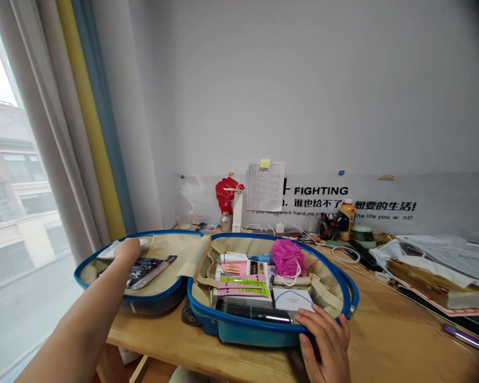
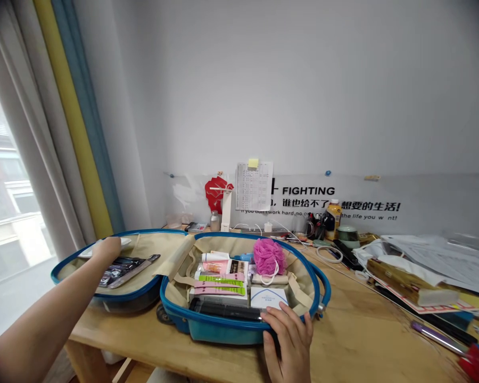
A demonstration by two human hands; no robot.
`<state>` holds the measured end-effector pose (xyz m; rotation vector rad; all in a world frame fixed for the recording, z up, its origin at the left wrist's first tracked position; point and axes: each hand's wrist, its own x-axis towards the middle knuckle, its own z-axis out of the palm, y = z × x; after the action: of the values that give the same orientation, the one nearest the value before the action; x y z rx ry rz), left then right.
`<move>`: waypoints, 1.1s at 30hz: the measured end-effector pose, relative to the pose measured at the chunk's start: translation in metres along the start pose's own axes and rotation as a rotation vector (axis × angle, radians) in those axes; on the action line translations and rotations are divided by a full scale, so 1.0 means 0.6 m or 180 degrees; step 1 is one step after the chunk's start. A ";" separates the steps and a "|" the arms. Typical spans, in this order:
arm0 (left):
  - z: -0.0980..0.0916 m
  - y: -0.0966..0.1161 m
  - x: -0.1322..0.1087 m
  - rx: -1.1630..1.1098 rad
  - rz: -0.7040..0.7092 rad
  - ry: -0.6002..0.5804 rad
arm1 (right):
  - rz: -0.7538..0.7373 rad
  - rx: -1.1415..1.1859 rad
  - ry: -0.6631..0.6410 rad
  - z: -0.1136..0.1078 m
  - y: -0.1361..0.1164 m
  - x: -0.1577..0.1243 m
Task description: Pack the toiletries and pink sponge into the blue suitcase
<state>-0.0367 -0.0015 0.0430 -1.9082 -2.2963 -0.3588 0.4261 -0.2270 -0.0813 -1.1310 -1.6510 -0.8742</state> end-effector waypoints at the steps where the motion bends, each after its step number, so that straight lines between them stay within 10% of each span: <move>1: -0.014 0.001 0.002 0.0046 -0.0145 -0.0010 | -0.0003 0.0008 -0.0002 0.000 0.000 0.001; 5: -0.089 0.024 0.010 0.0057 -0.0214 0.0121 | 0.0021 0.0028 -0.0013 0.003 -0.001 0.000; 12: -0.170 0.166 -0.040 -0.0616 0.1063 0.0603 | 0.0033 0.0041 0.0010 0.004 -0.001 -0.003; 23: -0.052 0.410 -0.207 -0.1895 0.2861 0.0022 | 0.0060 -0.0038 -0.0029 0.001 -0.001 -0.003; 33: 0.030 0.407 -0.210 -0.1941 0.3789 -0.0970 | 0.0045 0.0001 -0.0041 -0.001 -0.005 0.002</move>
<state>0.2277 -0.0750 0.0172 -3.3330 -0.7678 -0.6379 0.4232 -0.2281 -0.0801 -1.1490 -1.6517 -0.8594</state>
